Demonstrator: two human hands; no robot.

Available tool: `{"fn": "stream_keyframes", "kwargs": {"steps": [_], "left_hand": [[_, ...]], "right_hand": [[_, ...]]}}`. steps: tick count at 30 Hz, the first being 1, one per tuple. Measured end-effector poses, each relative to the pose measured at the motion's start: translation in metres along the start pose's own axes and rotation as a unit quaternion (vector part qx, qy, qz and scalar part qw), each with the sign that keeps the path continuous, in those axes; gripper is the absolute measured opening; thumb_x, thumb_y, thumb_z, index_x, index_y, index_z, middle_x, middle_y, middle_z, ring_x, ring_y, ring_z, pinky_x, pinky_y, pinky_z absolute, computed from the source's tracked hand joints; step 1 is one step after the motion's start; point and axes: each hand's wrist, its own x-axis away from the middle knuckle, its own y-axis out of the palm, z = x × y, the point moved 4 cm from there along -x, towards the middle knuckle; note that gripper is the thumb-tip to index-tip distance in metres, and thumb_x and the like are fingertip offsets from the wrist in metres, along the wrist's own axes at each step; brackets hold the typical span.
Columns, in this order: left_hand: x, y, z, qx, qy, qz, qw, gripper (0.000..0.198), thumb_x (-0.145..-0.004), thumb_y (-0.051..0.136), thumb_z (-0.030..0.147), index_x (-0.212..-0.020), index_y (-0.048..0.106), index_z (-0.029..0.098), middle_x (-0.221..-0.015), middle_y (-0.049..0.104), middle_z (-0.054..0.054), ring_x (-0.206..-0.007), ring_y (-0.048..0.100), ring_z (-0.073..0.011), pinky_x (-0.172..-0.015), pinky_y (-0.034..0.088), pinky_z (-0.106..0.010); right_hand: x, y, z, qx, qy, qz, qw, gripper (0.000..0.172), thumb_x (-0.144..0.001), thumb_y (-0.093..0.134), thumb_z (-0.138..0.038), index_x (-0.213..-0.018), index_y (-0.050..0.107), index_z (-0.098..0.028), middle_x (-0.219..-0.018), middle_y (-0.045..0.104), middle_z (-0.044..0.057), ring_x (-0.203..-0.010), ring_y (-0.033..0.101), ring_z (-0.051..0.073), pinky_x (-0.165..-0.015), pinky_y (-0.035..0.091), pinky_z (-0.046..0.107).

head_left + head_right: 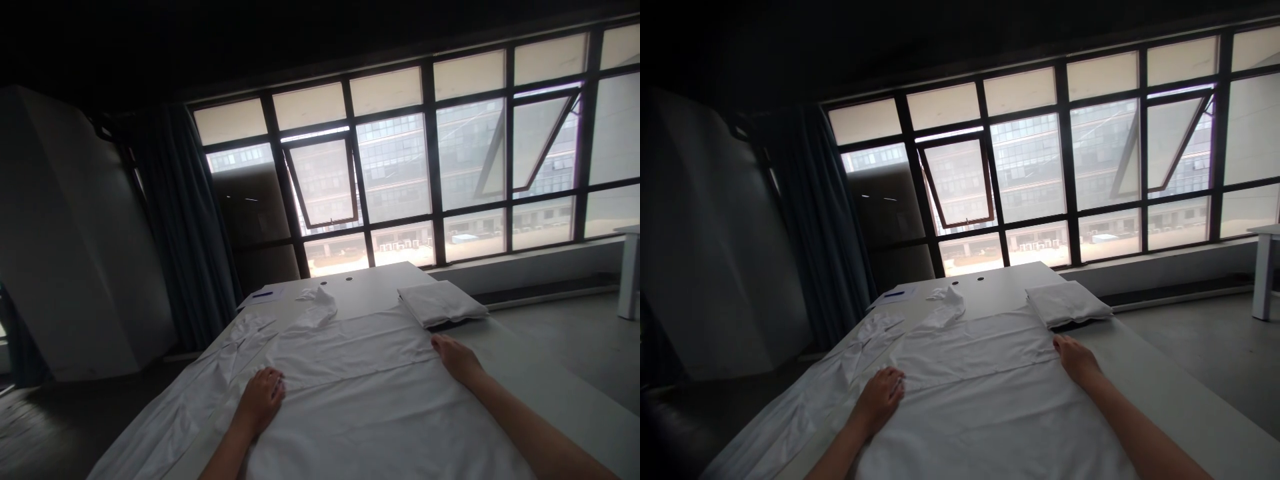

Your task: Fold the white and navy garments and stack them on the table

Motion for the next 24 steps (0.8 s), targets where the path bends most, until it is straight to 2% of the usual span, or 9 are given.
{"fn": "stream_keyframes", "kwargs": {"steps": [3,6,9,12,14,16,18,21,24], "left_hand": [[-0.001,-0.006,-0.004,-0.015,-0.014,0.001,1.000,0.042,-0.100,0.038,0.037,-0.126,0.066,0.021,-0.130,0.065,-0.009,-0.122,0.057,-0.0236,-0.108,0.038,-0.037],[-0.003,-0.010,-0.007,-0.031,-0.037,-0.007,0.999,0.044,-0.099,0.038,0.036,-0.130,0.064,0.019,-0.133,0.063,-0.011,-0.123,0.056,-0.0255,-0.105,0.040,-0.038],[-0.004,-0.015,0.002,-0.044,-0.055,-0.011,0.997,0.045,-0.097,0.036,0.029,-0.130,0.064,0.015,-0.132,0.063,-0.016,-0.122,0.056,-0.0297,-0.101,0.041,-0.043],[-0.004,-0.017,0.034,-0.047,-0.048,-0.005,0.998,0.046,-0.093,0.035,0.019,-0.129,0.063,0.012,-0.131,0.062,-0.018,-0.121,0.056,-0.0323,-0.100,0.040,-0.047],[-0.001,-0.014,0.065,-0.037,-0.022,-0.010,0.999,0.044,-0.091,0.038,0.018,-0.126,0.064,0.017,-0.126,0.065,-0.014,-0.116,0.059,-0.0282,-0.100,0.040,-0.043],[0.005,-0.007,0.094,-0.019,0.015,-0.029,0.999,0.037,-0.092,0.045,0.026,-0.122,0.067,0.025,-0.120,0.069,-0.007,-0.111,0.062,-0.0232,-0.099,0.042,-0.036],[0.014,-0.002,0.109,-0.007,0.035,-0.041,0.999,0.041,-0.093,0.048,0.036,-0.130,0.064,0.026,-0.133,0.066,-0.007,-0.121,0.059,-0.0235,-0.104,0.042,-0.035],[0.030,0.007,0.101,0.022,0.050,-0.086,0.995,0.058,-0.100,0.039,0.051,-0.152,0.045,0.027,-0.160,0.042,-0.005,-0.146,0.038,-0.0270,-0.119,0.030,-0.041],[0.041,0.013,0.078,0.050,0.054,-0.130,0.989,0.067,-0.100,0.032,0.063,-0.159,0.029,0.031,-0.166,0.021,0.001,-0.154,0.020,-0.0289,-0.125,0.018,-0.049]], "right_hand": [[-0.003,-0.001,0.002,-0.001,0.011,-0.004,1.000,0.033,-0.102,0.035,-0.029,-0.104,0.067,-0.021,-0.103,0.070,0.009,-0.092,0.067,0.022,-0.070,0.041,0.029],[-0.004,-0.002,0.004,-0.005,0.022,-0.008,1.000,0.032,-0.102,0.037,-0.031,-0.105,0.068,-0.022,-0.106,0.069,0.009,-0.091,0.067,0.021,-0.071,0.041,0.029],[-0.004,-0.003,0.006,-0.009,0.030,-0.009,0.999,0.032,-0.101,0.039,-0.032,-0.106,0.069,-0.022,-0.109,0.069,0.009,-0.093,0.067,0.021,-0.074,0.042,0.029],[-0.004,-0.005,0.006,-0.011,0.037,-0.008,0.999,0.032,-0.101,0.039,-0.031,-0.107,0.069,-0.022,-0.111,0.069,0.010,-0.094,0.068,0.022,-0.074,0.043,0.030],[-0.004,-0.005,0.004,-0.011,0.038,-0.011,0.999,0.032,-0.101,0.038,-0.031,-0.105,0.068,-0.022,-0.111,0.069,0.009,-0.094,0.068,0.021,-0.074,0.042,0.030],[-0.003,-0.005,0.003,-0.008,0.037,-0.016,0.999,0.033,-0.102,0.036,-0.030,-0.105,0.068,-0.022,-0.111,0.069,0.009,-0.095,0.068,0.021,-0.074,0.042,0.030],[-0.002,-0.006,0.002,-0.003,0.037,-0.020,0.999,0.034,-0.102,0.035,-0.029,-0.106,0.067,-0.021,-0.111,0.069,0.010,-0.095,0.067,0.022,-0.074,0.042,0.031],[-0.002,-0.013,0.000,0.007,0.041,-0.027,0.999,0.033,-0.101,0.035,-0.027,-0.103,0.067,-0.020,-0.106,0.069,0.010,-0.090,0.067,0.022,-0.072,0.042,0.031],[-0.004,-0.025,-0.016,0.023,0.047,-0.016,0.999,0.033,-0.097,0.036,-0.019,-0.102,0.068,-0.016,-0.104,0.067,0.015,-0.093,0.066,0.026,-0.076,0.045,0.035]]}}
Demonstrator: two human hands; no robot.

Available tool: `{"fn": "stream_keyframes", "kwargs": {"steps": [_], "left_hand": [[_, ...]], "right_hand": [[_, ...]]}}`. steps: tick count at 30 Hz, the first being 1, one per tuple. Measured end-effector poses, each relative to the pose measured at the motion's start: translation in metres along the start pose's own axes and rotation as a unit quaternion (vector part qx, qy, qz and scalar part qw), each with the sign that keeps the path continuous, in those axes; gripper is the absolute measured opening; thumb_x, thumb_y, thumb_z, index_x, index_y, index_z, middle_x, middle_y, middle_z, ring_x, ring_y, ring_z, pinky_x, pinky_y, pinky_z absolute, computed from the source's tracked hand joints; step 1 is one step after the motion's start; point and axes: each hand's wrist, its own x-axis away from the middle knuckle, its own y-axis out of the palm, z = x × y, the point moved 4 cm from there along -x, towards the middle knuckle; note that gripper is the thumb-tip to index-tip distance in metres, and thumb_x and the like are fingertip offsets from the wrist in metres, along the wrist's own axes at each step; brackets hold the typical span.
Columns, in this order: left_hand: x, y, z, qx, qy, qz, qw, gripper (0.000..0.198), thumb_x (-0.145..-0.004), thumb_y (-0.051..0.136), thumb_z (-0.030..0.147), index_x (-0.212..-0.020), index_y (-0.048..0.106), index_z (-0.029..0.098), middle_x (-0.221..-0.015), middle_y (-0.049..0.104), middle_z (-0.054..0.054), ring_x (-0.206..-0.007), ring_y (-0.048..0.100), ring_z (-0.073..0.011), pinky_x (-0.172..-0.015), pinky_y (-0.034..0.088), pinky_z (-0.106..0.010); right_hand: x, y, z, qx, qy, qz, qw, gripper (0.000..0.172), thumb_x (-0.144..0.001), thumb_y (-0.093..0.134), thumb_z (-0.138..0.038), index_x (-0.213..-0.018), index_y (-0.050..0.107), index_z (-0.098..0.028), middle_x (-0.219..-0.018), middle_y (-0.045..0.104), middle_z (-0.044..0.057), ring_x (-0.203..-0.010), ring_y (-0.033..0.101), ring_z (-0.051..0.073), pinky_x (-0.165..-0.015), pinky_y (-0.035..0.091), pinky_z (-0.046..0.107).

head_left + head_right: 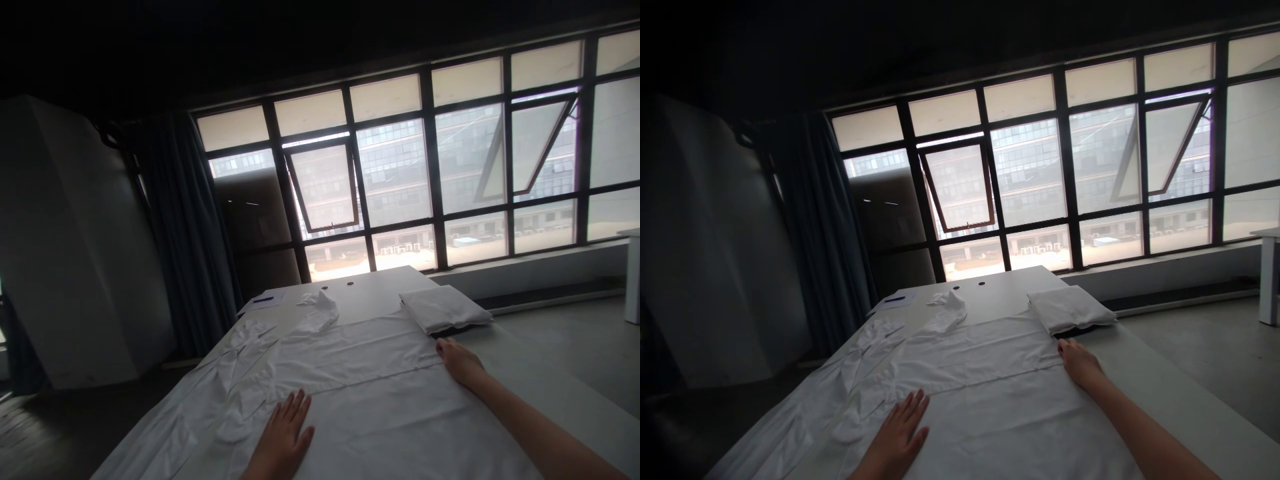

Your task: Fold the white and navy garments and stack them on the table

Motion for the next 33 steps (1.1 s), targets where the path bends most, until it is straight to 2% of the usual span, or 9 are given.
{"fn": "stream_keyframes", "kwargs": {"steps": [2,4,8,10,13,15,19,29,33], "left_hand": [[0.003,0.001,-0.010,0.002,-0.006,0.002,1.000,0.068,-0.099,0.033,0.065,-0.158,0.027,0.033,-0.166,0.019,0.001,-0.154,0.017,-0.0305,-0.125,0.016,-0.052],[0.002,0.002,-0.011,0.002,-0.011,0.007,1.000,0.067,-0.099,0.035,0.064,-0.158,0.027,0.034,-0.166,0.018,0.001,-0.154,0.017,-0.0311,-0.125,0.015,-0.054],[0.001,0.000,-0.004,-0.001,-0.013,0.006,1.000,0.066,-0.100,0.032,0.065,-0.158,0.026,0.034,-0.166,0.016,0.002,-0.155,0.014,-0.0306,-0.125,0.013,-0.056],[0.002,-0.001,-0.003,-0.003,-0.014,0.000,1.000,0.066,-0.100,0.032,0.065,-0.158,0.026,0.034,-0.166,0.016,0.002,-0.155,0.013,-0.0298,-0.125,0.013,-0.056],[0.003,-0.001,-0.005,-0.007,-0.015,-0.002,1.000,0.068,-0.099,0.032,0.066,-0.158,0.024,0.033,-0.166,0.016,0.001,-0.155,0.013,-0.0299,-0.125,0.014,-0.055],[0.004,0.000,-0.008,-0.009,-0.017,0.002,1.000,0.070,-0.099,0.031,0.067,-0.159,0.023,0.031,-0.166,0.016,-0.001,-0.154,0.014,-0.0308,-0.124,0.014,-0.055],[0.006,0.000,-0.010,0.005,-0.024,0.003,1.000,0.073,-0.099,0.029,0.069,-0.159,0.022,0.028,-0.166,0.014,-0.003,-0.155,0.013,-0.0313,-0.125,0.013,-0.055],[0.015,-0.002,-0.014,-0.017,-0.073,0.002,0.997,0.076,-0.097,0.025,0.072,-0.159,0.024,0.028,-0.167,0.013,-0.002,-0.155,0.010,-0.0303,-0.124,0.012,-0.056],[0.023,-0.008,-0.019,-0.032,-0.097,0.010,0.995,0.077,-0.097,0.029,0.070,-0.158,0.031,0.022,-0.166,0.022,-0.006,-0.154,0.018,-0.0308,-0.124,0.017,-0.054]], "right_hand": [[0.006,-0.006,-0.029,0.007,-0.012,0.023,1.000,0.034,-0.093,0.037,-0.012,-0.110,0.066,-0.012,-0.112,0.065,0.021,-0.104,0.063,0.030,-0.086,0.044,0.041],[0.020,-0.001,-0.080,0.001,-0.063,0.034,0.997,0.037,-0.091,0.041,-0.009,-0.119,0.064,-0.011,-0.123,0.062,0.022,-0.117,0.057,0.031,-0.099,0.040,0.044],[0.075,0.040,-0.210,-0.044,-0.225,-0.012,0.973,0.033,-0.090,0.053,-0.022,-0.119,0.068,-0.026,-0.128,0.068,0.006,-0.118,0.059,0.022,-0.108,0.035,0.032],[0.104,0.063,-0.258,-0.088,-0.295,-0.046,0.950,0.050,-0.092,0.054,-0.040,-0.138,0.058,-0.022,-0.147,0.057,0.011,-0.134,0.050,0.031,-0.116,0.029,0.044],[0.127,0.077,-0.281,-0.163,-0.351,-0.101,0.916,0.073,-0.094,0.048,-0.058,-0.155,0.039,-0.017,-0.162,0.035,0.017,-0.149,0.029,0.040,-0.121,0.016,0.058],[0.127,0.072,-0.265,-0.178,-0.355,-0.140,0.907,0.079,-0.095,0.043,-0.064,-0.158,0.032,-0.017,-0.165,0.024,0.016,-0.152,0.021,0.039,-0.123,0.011,0.058],[0.113,0.048,-0.199,-0.152,-0.311,-0.171,0.922,0.085,-0.095,0.038,-0.069,-0.160,0.026,-0.015,-0.166,0.018,0.016,-0.154,0.015,0.034,-0.125,0.008,0.054],[0.085,0.045,-0.012,-0.016,-0.127,-0.077,0.989,0.088,-0.094,0.029,-0.074,-0.156,0.036,-0.012,-0.164,0.027,0.014,-0.152,0.024,0.033,-0.125,0.018,0.053],[0.079,0.046,0.026,0.018,-0.067,-0.037,0.997,0.084,-0.093,0.034,-0.072,-0.152,0.045,-0.013,-0.161,0.035,0.013,-0.151,0.025,0.037,-0.124,0.018,0.058]]}}
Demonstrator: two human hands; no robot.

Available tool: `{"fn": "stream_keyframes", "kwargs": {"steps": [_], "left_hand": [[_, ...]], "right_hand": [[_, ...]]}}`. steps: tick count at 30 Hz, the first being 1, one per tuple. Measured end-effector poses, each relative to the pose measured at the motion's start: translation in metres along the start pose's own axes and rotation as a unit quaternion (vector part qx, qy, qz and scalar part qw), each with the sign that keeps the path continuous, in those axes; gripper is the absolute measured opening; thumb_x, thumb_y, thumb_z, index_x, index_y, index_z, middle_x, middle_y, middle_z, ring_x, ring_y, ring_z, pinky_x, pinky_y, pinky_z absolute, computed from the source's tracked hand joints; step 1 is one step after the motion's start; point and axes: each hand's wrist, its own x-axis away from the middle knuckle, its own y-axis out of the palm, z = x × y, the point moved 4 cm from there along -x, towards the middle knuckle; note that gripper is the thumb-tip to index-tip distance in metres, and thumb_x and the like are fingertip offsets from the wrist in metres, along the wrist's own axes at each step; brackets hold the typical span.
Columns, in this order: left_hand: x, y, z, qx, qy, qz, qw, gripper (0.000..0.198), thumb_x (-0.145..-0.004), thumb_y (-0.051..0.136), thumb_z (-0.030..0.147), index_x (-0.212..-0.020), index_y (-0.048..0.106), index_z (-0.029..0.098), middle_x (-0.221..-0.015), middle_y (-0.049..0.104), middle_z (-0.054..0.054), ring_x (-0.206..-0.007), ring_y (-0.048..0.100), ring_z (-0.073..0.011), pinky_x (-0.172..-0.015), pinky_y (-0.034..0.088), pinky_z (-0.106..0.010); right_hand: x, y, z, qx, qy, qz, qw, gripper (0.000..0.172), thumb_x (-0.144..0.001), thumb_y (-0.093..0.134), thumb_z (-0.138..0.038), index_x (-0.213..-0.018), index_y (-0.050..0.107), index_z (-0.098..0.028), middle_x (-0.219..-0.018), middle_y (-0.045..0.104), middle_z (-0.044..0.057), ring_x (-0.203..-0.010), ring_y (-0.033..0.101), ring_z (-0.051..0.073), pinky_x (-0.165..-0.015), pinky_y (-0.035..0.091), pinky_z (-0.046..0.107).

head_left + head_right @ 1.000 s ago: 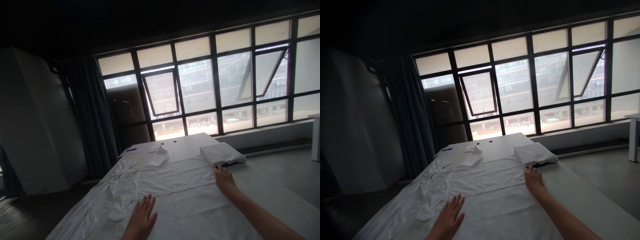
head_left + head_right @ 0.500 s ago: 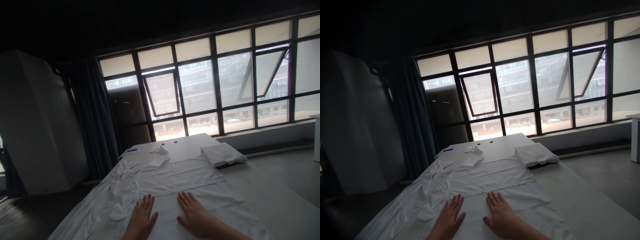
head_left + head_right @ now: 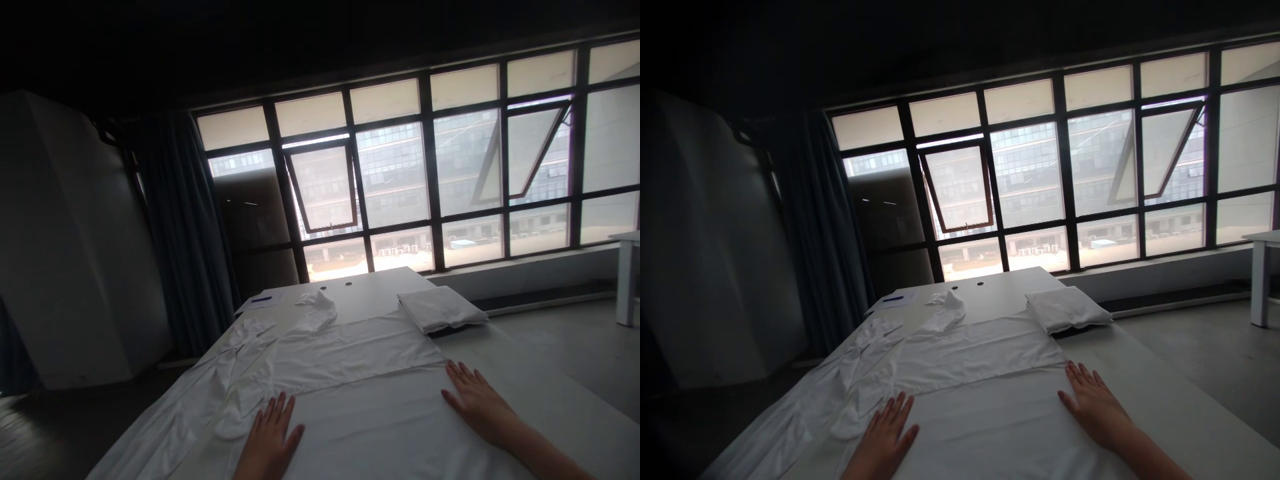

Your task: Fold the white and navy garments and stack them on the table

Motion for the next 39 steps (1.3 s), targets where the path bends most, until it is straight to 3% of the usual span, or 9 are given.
{"fn": "stream_keyframes", "kwargs": {"steps": [3,5,8,11,14,25,31,35,39], "left_hand": [[0.004,-0.006,0.007,-0.012,0.001,0.014,1.000,0.071,-0.099,0.034,0.062,-0.155,0.039,0.019,-0.163,0.029,-0.009,-0.152,0.024,-0.0323,-0.123,0.023,-0.055],[0.005,-0.006,0.024,0.003,0.063,0.012,0.998,0.069,-0.099,0.037,0.061,-0.156,0.038,0.023,-0.164,0.028,-0.007,-0.152,0.025,-0.0312,-0.124,0.023,-0.053],[0.004,0.001,0.054,0.042,0.177,-0.021,0.983,0.076,-0.095,0.038,0.072,-0.159,0.030,0.031,-0.165,0.019,-0.003,-0.153,0.021,-0.0313,-0.125,0.021,-0.053],[0.003,0.008,0.069,0.063,0.217,-0.049,0.973,0.080,-0.093,0.035,0.078,-0.160,0.024,0.035,-0.166,0.012,-0.001,-0.154,0.016,-0.0328,-0.125,0.018,-0.056],[0.002,0.009,0.060,0.067,0.192,-0.047,0.978,0.079,-0.094,0.032,0.079,-0.159,0.022,0.036,-0.166,0.010,0.000,-0.154,0.013,-0.0319,-0.126,0.016,-0.056],[0.004,-0.004,-0.026,0.010,0.013,-0.013,1.000,0.078,-0.096,0.028,0.074,-0.158,0.030,0.026,-0.166,0.021,-0.002,-0.154,0.017,-0.0275,-0.126,0.016,-0.048],[0.015,-0.002,-0.042,-0.050,-0.088,-0.017,0.995,0.075,-0.092,0.039,0.062,-0.155,0.041,0.021,-0.164,0.031,-0.012,-0.150,0.030,-0.0344,-0.120,0.025,-0.054],[0.019,0.011,-0.034,-0.006,-0.102,-0.075,0.992,0.081,-0.089,0.034,0.073,-0.158,0.028,0.032,-0.168,0.016,-0.008,-0.153,0.016,-0.0422,-0.111,0.023,-0.073],[0.017,0.015,-0.028,-0.005,-0.112,-0.066,0.992,0.087,-0.087,0.027,0.081,-0.160,0.019,0.033,-0.169,0.004,-0.008,-0.154,0.001,-0.0428,-0.108,0.013,-0.079]], "right_hand": [[0.005,-0.007,-0.019,0.022,-0.017,0.073,0.997,0.073,-0.093,0.044,-0.059,-0.148,0.051,-0.011,-0.161,0.035,0.015,-0.152,0.018,0.040,-0.124,0.011,0.062],[0.013,-0.012,-0.051,0.000,-0.072,0.084,0.994,0.066,-0.094,0.045,-0.046,-0.151,0.047,-0.013,-0.163,0.029,0.013,-0.154,0.016,0.036,-0.125,0.011,0.059],[0.029,-0.018,-0.107,-0.078,-0.186,-0.006,0.979,0.066,-0.097,0.044,-0.042,-0.158,0.032,-0.022,-0.166,0.021,0.006,-0.154,0.014,0.032,-0.126,0.015,0.055],[0.042,-0.024,-0.137,-0.142,-0.248,-0.104,0.953,0.070,-0.098,0.045,-0.054,-0.160,0.023,-0.030,-0.167,0.017,0.003,-0.155,0.012,0.032,-0.126,0.011,0.056],[0.040,-0.025,-0.127,-0.152,-0.218,-0.120,0.957,0.071,-0.097,0.043,-0.063,-0.158,0.024,-0.033,-0.167,0.019,0.003,-0.154,0.012,0.034,-0.125,0.009,0.059],[0.002,-0.008,-0.014,0.007,-0.007,-0.023,1.000,0.074,-0.095,0.035,-0.067,-0.153,0.044,-0.021,-0.161,0.035,0.010,-0.151,0.025,0.036,-0.122,0.019,0.060],[0.007,-0.015,-0.036,0.056,-0.028,0.083,0.995,0.055,-0.094,0.040,-0.035,-0.146,0.055,-0.026,-0.160,0.041,0.007,-0.151,0.026,0.036,-0.121,0.016,0.063],[0.016,0.002,-0.059,0.003,0.002,0.020,1.000,0.060,-0.095,0.038,-0.060,-0.150,0.046,-0.037,-0.162,0.035,0.004,-0.150,0.027,0.041,-0.114,0.013,0.077],[0.017,0.009,-0.066,-0.020,-0.003,-0.007,1.000,0.074,-0.090,0.036,-0.077,-0.152,0.043,-0.036,-0.164,0.031,0.005,-0.151,0.022,0.043,-0.115,0.004,0.076]]}}
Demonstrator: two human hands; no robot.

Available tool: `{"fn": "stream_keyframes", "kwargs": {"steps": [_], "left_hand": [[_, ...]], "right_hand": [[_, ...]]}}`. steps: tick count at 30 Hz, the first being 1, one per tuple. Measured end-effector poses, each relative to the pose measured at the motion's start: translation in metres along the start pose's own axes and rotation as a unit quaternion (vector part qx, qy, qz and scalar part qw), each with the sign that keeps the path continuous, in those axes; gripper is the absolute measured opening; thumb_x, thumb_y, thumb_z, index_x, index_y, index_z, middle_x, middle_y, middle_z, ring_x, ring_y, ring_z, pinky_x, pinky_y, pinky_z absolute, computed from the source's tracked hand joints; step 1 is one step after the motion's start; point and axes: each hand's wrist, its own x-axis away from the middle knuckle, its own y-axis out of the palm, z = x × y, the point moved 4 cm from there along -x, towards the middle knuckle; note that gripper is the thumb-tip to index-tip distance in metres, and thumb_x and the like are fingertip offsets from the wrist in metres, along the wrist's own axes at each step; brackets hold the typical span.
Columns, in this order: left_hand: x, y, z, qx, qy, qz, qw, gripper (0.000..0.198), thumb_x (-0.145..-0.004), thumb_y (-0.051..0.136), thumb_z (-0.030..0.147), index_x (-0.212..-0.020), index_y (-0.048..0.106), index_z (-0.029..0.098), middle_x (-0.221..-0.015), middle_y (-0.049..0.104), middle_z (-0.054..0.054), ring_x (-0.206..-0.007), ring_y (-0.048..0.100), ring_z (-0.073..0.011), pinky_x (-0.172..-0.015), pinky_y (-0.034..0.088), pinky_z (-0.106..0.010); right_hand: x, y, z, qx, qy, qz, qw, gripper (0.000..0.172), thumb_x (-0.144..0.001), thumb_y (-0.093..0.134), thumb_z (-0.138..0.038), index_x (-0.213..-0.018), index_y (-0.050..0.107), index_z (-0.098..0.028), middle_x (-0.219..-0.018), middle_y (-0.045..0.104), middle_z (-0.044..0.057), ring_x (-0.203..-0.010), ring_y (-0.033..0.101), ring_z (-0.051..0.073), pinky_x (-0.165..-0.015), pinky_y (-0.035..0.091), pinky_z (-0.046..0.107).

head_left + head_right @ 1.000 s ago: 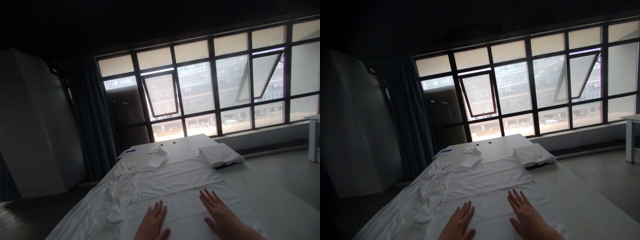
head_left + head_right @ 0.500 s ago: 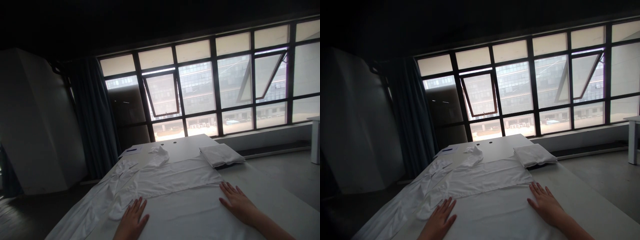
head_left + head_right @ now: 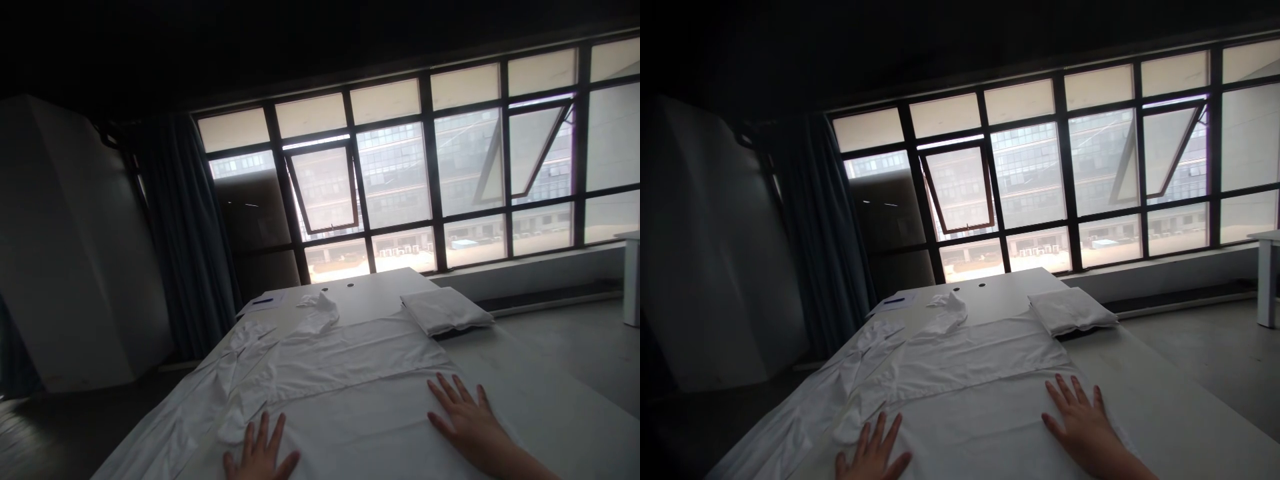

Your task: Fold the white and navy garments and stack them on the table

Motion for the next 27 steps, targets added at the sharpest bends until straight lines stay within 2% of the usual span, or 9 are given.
{"fn": "stream_keyframes", "kwargs": {"steps": [4,12,18,21,24,27], "left_hand": [[-0.009,-0.005,-0.002,-0.003,0.019,0.006,1.000,0.087,-0.088,0.026,0.082,-0.160,0.019,0.033,-0.170,0.002,-0.008,-0.154,-0.002,-0.0390,-0.113,0.006,-0.074],[-0.045,-0.018,-0.006,0.010,0.053,0.051,0.997,0.080,-0.093,0.025,0.078,-0.159,0.024,0.033,-0.170,0.008,-0.008,-0.155,0.004,-0.0356,-0.116,0.013,-0.068],[-0.069,-0.019,-0.008,0.029,0.056,0.068,0.996,0.077,-0.094,0.026,0.074,-0.159,0.026,0.032,-0.169,0.011,-0.006,-0.156,0.007,-0.0327,-0.118,0.015,-0.065],[-0.069,-0.018,-0.008,0.024,0.039,0.075,0.996,0.077,-0.095,0.026,0.072,-0.159,0.027,0.030,-0.169,0.013,-0.007,-0.156,0.010,-0.0326,-0.118,0.015,-0.064],[-0.060,-0.023,-0.007,-0.019,0.023,0.094,0.995,0.073,-0.095,0.031,0.067,-0.156,0.037,0.028,-0.168,0.019,-0.008,-0.155,0.014,-0.0352,-0.119,0.011,-0.065],[-0.044,-0.034,-0.005,-0.055,0.048,0.085,0.994,0.068,-0.094,0.040,0.061,-0.152,0.045,0.026,-0.165,0.028,-0.008,-0.153,0.021,-0.0338,-0.122,0.007,-0.060]], "right_hand": [[-0.012,-0.005,-0.001,-0.003,-0.005,-0.015,1.000,0.078,-0.090,0.034,-0.079,-0.153,0.042,-0.035,-0.164,0.029,0.006,-0.151,0.021,0.043,-0.116,0.004,0.075],[-0.044,-0.011,-0.015,0.002,-0.004,-0.024,1.000,0.074,-0.092,0.034,-0.073,-0.153,0.043,-0.033,-0.165,0.030,0.008,-0.151,0.021,0.043,-0.114,0.004,0.076],[-0.061,-0.013,-0.022,0.011,0.012,-0.041,0.999,0.076,-0.093,0.031,-0.073,-0.155,0.040,-0.029,-0.165,0.029,0.009,-0.152,0.021,0.042,-0.114,0.005,0.075],[-0.060,-0.011,-0.021,0.009,0.013,-0.037,0.999,0.075,-0.093,0.031,-0.071,-0.154,0.041,-0.029,-0.165,0.029,0.009,-0.151,0.022,0.042,-0.114,0.005,0.075],[-0.056,-0.006,-0.019,0.015,0.014,-0.034,0.999,0.073,-0.093,0.031,-0.071,-0.154,0.042,-0.031,-0.165,0.031,0.009,-0.151,0.022,0.042,-0.114,0.005,0.075],[-0.053,-0.006,-0.019,0.021,0.020,-0.019,0.999,0.072,-0.093,0.033,-0.071,-0.152,0.044,-0.031,-0.164,0.033,0.009,-0.150,0.024,0.043,-0.112,0.005,0.078]]}}
